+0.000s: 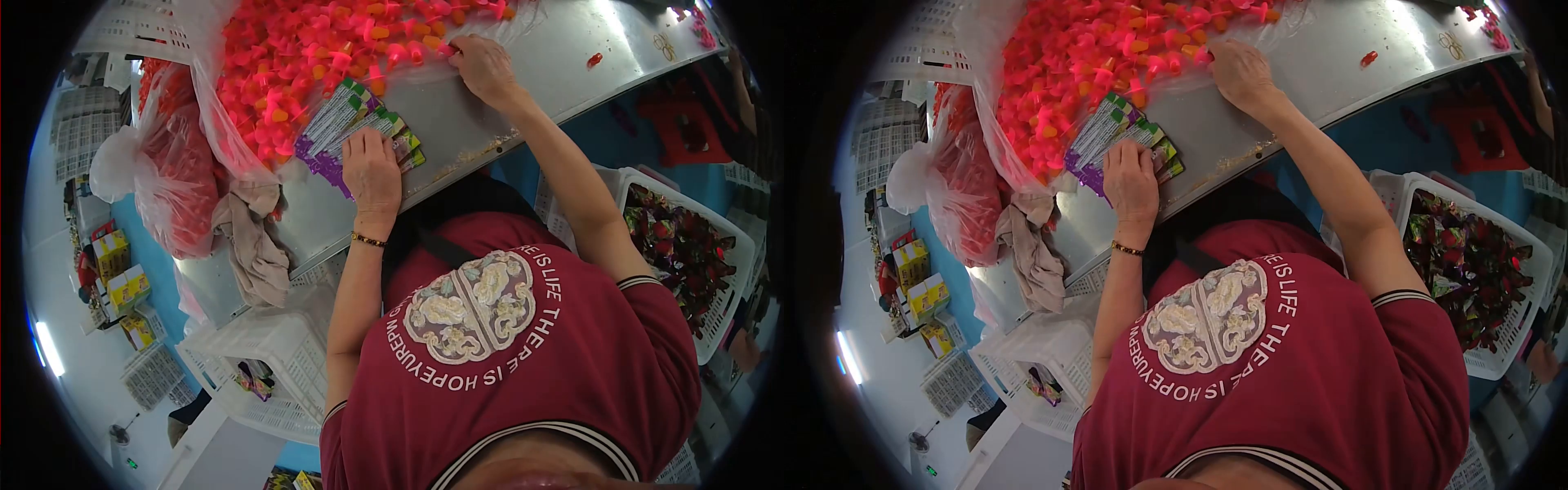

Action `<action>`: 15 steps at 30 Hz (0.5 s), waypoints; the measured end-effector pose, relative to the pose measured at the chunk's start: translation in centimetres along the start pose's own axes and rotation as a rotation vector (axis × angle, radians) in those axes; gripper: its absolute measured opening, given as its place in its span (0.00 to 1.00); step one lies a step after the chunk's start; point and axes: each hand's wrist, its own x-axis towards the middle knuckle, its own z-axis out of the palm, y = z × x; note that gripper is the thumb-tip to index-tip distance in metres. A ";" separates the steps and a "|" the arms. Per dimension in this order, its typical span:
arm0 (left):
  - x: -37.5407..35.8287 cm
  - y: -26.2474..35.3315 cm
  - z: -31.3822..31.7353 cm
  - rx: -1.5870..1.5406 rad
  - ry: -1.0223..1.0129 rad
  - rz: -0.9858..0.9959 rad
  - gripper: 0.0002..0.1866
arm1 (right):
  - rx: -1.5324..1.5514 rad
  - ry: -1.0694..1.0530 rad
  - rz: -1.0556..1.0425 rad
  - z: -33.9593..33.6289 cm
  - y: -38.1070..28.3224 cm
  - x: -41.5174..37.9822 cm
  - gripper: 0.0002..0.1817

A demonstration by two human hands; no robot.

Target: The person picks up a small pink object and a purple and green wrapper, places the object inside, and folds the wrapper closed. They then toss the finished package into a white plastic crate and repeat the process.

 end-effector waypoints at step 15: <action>0.0 -0.7 0.2 -0.387 0.161 -0.233 0.05 | 0.571 -0.243 -0.060 -0.5 -7.0 -5.2 0.12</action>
